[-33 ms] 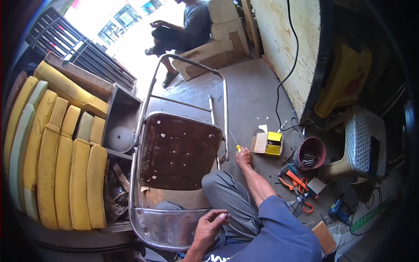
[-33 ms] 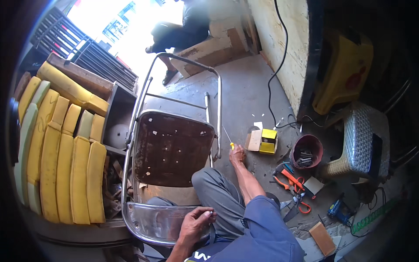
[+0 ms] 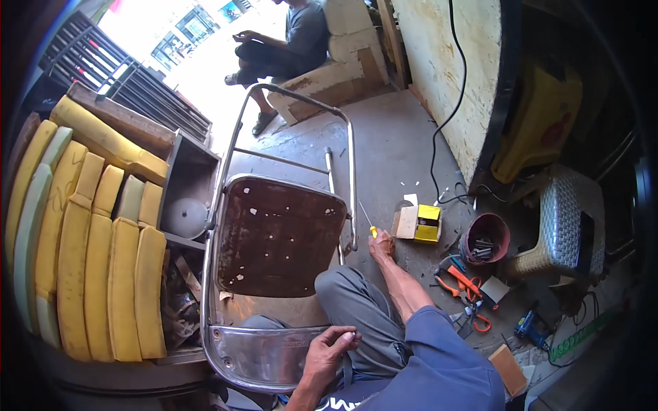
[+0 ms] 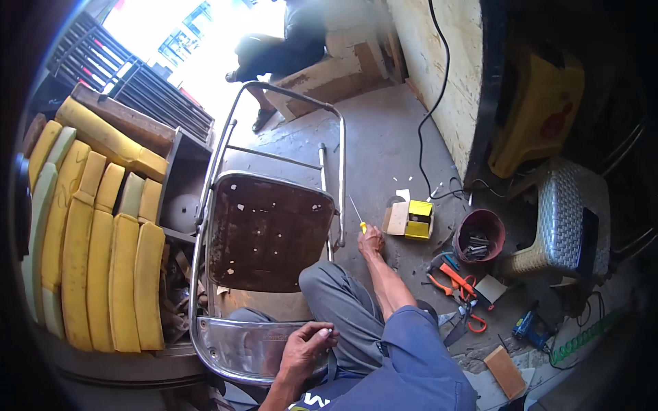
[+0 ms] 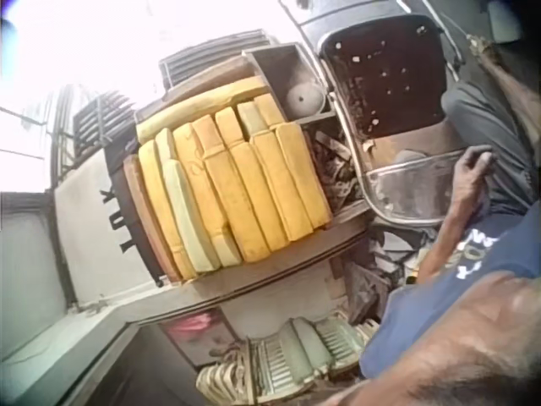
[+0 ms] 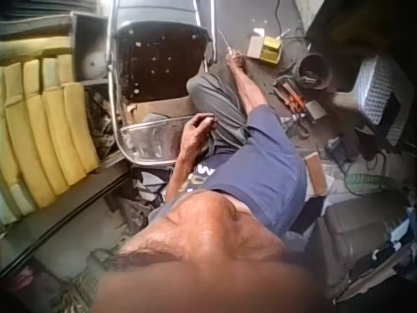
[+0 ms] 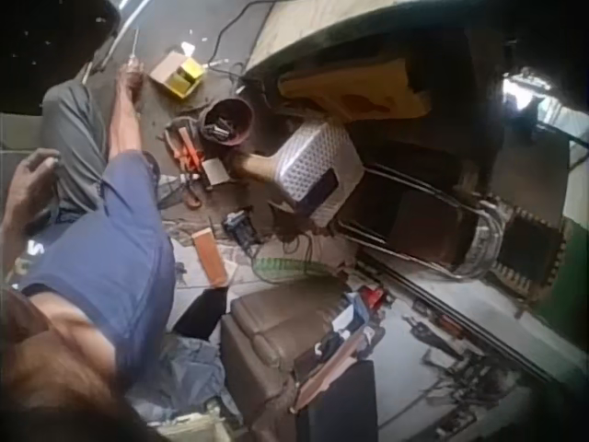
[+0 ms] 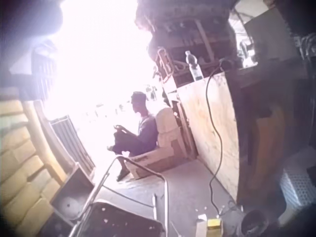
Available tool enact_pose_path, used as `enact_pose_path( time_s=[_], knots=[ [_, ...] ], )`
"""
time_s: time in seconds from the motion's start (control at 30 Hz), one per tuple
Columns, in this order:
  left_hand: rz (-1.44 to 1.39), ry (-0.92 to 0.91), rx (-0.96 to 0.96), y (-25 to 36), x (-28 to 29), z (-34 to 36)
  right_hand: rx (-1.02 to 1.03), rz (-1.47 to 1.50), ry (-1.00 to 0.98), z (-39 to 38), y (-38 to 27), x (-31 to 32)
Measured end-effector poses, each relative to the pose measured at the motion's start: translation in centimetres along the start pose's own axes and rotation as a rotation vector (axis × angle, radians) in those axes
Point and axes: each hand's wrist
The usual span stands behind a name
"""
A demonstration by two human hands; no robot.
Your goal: The person repairs a metal chair frame by using a screwdriver and pliers to tighten fasteners on the seat and backrest.
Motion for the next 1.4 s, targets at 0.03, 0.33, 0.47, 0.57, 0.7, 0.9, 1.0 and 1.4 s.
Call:
enact_pose_path(
  time_s=[0.03,0.33,0.47,0.57,0.7,0.9,1.0,1.4],
  knots=[
    [-0.015,-0.02,0.004,0.4,-0.5,0.5,-0.017,-0.002,0.019,0.6,0.7,0.6],
    [-0.26,-0.015,-0.061,1.0,-2.8,3.8,-0.334,1.438,-0.515,-14.6,-7.8,18.3],
    [-0.059,-0.079,-0.238,2.1,-4.4,5.4,-0.259,1.457,-0.567,-19.8,-10.7,23.0],
    [0.051,-0.085,-0.272,2.1,-4.8,5.0,-0.125,1.285,-0.54,-20.6,-11.2,23.9],
    [0.106,-0.06,-0.339,2.8,-4.4,4.1,-0.013,1.052,-0.553,-20.8,-12.6,24.5],
    [0.114,-0.009,-0.468,1.8,-2.4,3.2,0.014,1.0,-0.615,-21.3,-14.6,23.8],
    [-0.019,-0.003,-0.414,2.3,-1.7,1.8,0.07,0.921,-0.662,-21.5,-15.3,23.4],
    [-0.553,-0.036,-0.52,4.8,5.5,-1.5,0.565,0.311,-0.743,-26.4,-18.9,29.1]
  ],
)
Point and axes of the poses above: each hand's wrist, its own z-axis towards the middle knuckle, its own x-axis out of the back of the hand, y = z × x, and after that the axes turned 2 degrees about -y, right-handed
